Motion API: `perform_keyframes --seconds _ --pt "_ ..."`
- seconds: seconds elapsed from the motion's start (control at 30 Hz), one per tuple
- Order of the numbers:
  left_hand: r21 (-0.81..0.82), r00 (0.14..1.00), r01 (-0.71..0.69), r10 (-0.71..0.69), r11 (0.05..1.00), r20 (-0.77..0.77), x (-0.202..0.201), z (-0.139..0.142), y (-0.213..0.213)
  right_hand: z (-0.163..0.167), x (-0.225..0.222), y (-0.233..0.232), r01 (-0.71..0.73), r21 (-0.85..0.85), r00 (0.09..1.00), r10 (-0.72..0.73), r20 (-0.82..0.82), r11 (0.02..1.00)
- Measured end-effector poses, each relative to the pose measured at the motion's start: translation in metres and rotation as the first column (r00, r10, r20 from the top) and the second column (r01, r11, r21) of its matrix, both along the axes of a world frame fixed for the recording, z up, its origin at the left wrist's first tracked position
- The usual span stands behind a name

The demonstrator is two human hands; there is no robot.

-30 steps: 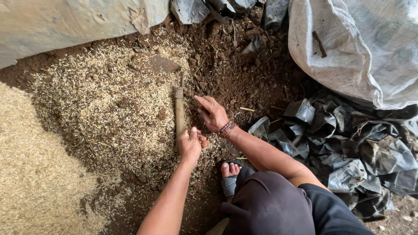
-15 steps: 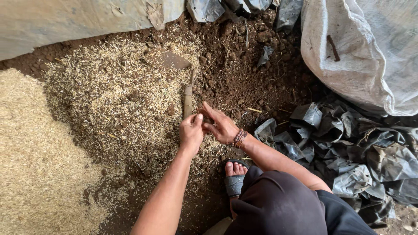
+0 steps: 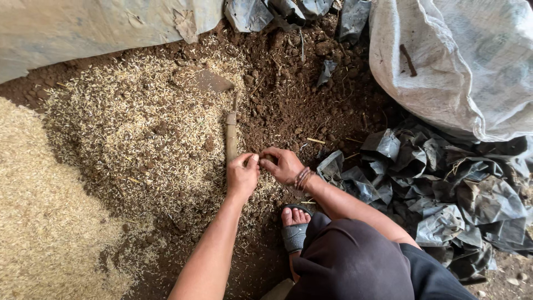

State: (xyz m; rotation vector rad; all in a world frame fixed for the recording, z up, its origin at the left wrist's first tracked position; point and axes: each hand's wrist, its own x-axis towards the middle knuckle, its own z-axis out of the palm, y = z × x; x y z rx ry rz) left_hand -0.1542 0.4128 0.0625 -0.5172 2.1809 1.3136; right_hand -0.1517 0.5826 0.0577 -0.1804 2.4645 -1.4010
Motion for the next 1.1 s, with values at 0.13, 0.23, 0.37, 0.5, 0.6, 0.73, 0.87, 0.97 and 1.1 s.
perform_keyframes --seconds 0.13,0.23,0.37,0.5,0.6,0.73,0.87,0.97,1.1 --pt "0.658 0.957 -0.289 0.197 0.696 0.212 -0.004 -0.009 -0.012 0.028 -0.049 0.048 0.15 -0.199 0.98 -0.119 0.159 0.969" --pt "0.798 0.937 -0.349 0.169 0.491 0.306 -0.003 -0.014 -0.018 0.049 -0.074 0.069 0.427 -0.476 0.896 -0.292 0.334 0.769" --pt "0.832 0.951 -0.306 0.121 0.462 0.283 0.001 -0.021 -0.016 0.046 -0.052 0.04 0.23 -0.474 0.942 -0.073 0.326 0.85" --pt "0.72 0.963 -0.249 0.091 0.648 0.252 0.01 -0.023 -0.013 0.013 -0.009 -0.004 -0.122 -0.02 0.99 0.121 -0.078 0.992" --pt "0.566 0.968 -0.205 0.079 0.798 0.238 0.016 -0.019 -0.016 0.004 -0.012 0.002 -0.02 -0.177 0.985 0.05 0.163 0.984" --pt "0.461 0.955 -0.258 0.151 0.849 0.256 0.027 -0.008 -0.02 0.035 -0.098 0.064 -0.245 -0.657 0.835 -0.189 -0.517 0.713" --pt "0.384 0.955 -0.251 0.162 0.889 0.248 0.036 0.0 -0.015 0.064 -0.17 0.119 0.538 -0.842 0.584 -0.709 0.394 -0.025" --pt "0.395 0.962 -0.223 0.135 0.891 0.239 0.038 0.003 -0.011 0.036 -0.166 0.103 0.617 -0.684 0.614 -0.782 0.107 0.39" --pt "0.323 0.973 -0.156 0.089 0.933 0.213 0.041 0.005 -0.014 -0.021 -0.119 0.092 0.722 0.222 0.69 -0.658 -0.302 0.655"
